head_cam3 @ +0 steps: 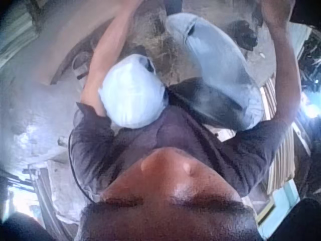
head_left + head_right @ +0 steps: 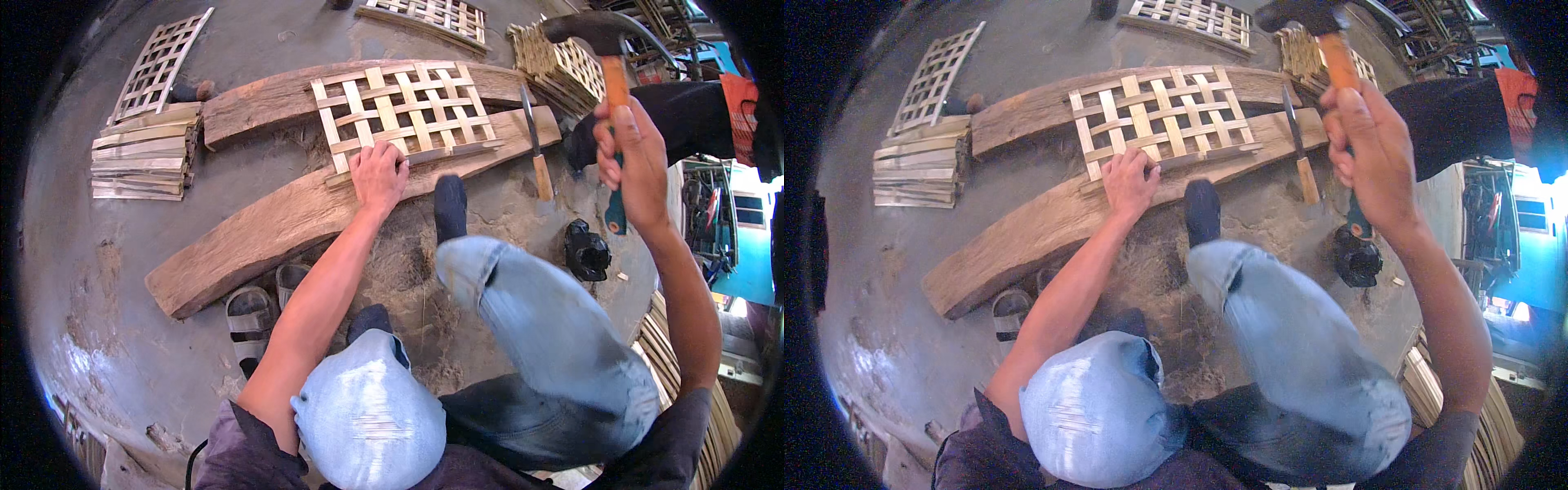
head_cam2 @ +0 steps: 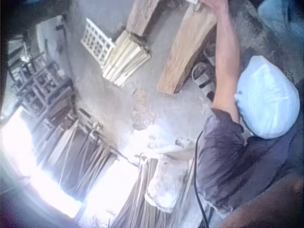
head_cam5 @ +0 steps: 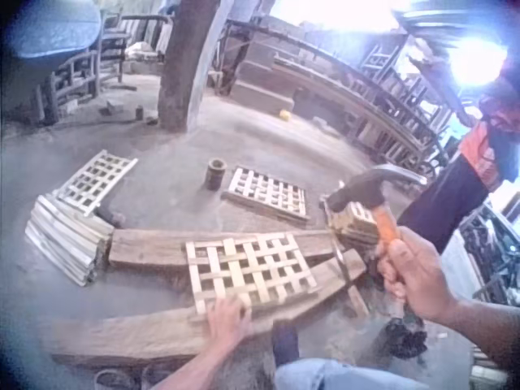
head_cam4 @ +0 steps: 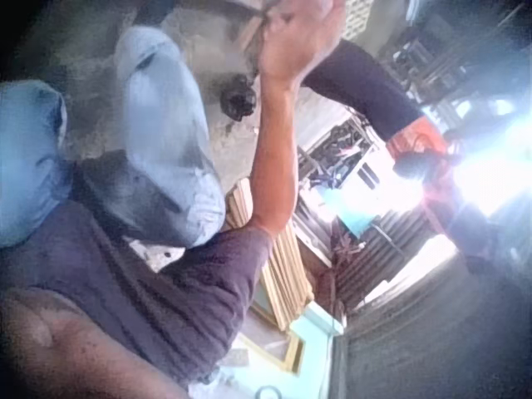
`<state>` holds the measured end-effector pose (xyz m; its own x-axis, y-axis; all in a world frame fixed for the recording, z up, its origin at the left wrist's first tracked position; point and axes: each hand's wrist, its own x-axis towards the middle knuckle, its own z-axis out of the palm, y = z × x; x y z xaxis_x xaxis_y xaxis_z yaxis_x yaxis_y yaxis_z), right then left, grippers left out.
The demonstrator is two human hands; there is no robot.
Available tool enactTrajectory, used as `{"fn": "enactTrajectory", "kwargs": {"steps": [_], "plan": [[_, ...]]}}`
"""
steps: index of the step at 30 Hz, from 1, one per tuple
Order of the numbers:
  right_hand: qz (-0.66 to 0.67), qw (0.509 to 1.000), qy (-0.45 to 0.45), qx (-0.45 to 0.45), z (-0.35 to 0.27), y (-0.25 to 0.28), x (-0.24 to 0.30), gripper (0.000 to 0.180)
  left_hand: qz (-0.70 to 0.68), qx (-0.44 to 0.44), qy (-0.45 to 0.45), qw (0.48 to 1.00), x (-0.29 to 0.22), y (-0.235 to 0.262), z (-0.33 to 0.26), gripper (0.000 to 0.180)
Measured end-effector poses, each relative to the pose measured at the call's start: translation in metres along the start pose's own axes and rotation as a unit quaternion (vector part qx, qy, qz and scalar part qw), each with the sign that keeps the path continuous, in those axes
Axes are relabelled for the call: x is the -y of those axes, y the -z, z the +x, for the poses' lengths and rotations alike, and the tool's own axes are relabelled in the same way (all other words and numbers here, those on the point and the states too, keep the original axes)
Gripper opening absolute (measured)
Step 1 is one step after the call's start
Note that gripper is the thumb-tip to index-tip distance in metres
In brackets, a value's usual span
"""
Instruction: The person weaves thin bamboo strips into a lattice pattern on a wooden frame. They use a hammer to tap the strips into place and a knife to trim excess material, working methodically to complete the grid.
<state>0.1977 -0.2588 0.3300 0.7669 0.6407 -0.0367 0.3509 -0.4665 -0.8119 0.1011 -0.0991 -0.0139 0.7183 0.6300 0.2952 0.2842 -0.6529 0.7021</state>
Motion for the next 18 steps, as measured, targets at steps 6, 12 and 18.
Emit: {"fn": "enactTrajectory", "kwargs": {"steps": [6, 12, 18], "plan": [[0.001, 1.0, 0.001, 0.007, -0.005, 0.0, 0.001, 0.033, -0.006, -0.025, -0.02, 0.999, 0.004, -0.004, -0.004, 0.014], [0.003, 1.0, -0.001, 0.014, 0.0, -0.012, 0.0, 0.033, -0.008, -0.029, -0.019, 0.999, 0.001, -0.004, -0.004, 0.013], [0.031, 0.998, -0.016, 0.055, 0.02, -0.035, 0.01, 0.033, -0.003, -0.025, -0.008, 1.0, 0.002, -0.001, -0.003, 0.013]]}}
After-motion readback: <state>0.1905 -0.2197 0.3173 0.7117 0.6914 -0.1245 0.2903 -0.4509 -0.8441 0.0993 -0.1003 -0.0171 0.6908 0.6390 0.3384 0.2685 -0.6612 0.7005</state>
